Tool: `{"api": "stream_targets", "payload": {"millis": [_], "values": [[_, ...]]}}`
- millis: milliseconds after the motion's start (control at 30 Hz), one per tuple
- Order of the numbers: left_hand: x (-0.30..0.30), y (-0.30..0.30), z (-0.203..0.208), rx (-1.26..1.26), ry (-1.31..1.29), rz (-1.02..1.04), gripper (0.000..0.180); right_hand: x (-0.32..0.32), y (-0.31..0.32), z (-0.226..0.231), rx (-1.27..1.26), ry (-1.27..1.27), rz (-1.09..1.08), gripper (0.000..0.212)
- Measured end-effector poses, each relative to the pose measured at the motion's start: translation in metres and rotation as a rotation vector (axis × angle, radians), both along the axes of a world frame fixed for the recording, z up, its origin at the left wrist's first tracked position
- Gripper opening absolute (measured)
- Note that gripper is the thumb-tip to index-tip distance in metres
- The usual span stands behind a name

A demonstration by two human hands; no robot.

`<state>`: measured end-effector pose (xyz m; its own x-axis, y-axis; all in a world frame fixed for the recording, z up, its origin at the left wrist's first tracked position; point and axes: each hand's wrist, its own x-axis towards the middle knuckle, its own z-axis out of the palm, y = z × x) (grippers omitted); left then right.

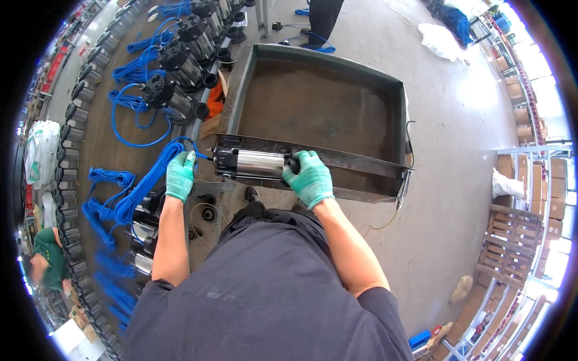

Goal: The person tests water pumps by clamping them into a water testing tank, submerging them, and returning them to the table by hand.

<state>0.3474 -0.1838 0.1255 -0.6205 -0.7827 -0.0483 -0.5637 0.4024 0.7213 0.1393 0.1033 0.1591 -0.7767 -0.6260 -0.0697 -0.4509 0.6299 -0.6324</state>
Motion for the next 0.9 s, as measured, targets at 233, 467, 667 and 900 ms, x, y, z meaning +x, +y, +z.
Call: {"api": "stream_targets", "payload": {"millis": [233,467,667,900], "values": [[-0.001,0.019,0.068,0.077,0.257,-0.148,0.024,-0.026,0.044,-0.023,-0.118,-0.051,-0.007,0.035],[-0.084,0.074,0.089,-0.156,0.296,-0.646,0.016,-0.062,0.118,-0.171,-0.086,-0.365,-0.375,0.033],[-0.104,0.08,0.069,-0.128,0.191,-0.577,0.018,-0.053,0.098,-0.135,-0.087,-0.342,-0.365,0.028],[-0.101,0.083,0.07,-0.062,0.239,-0.598,0.018,-0.057,0.105,-0.156,-0.176,-0.406,-0.366,0.023]]}}
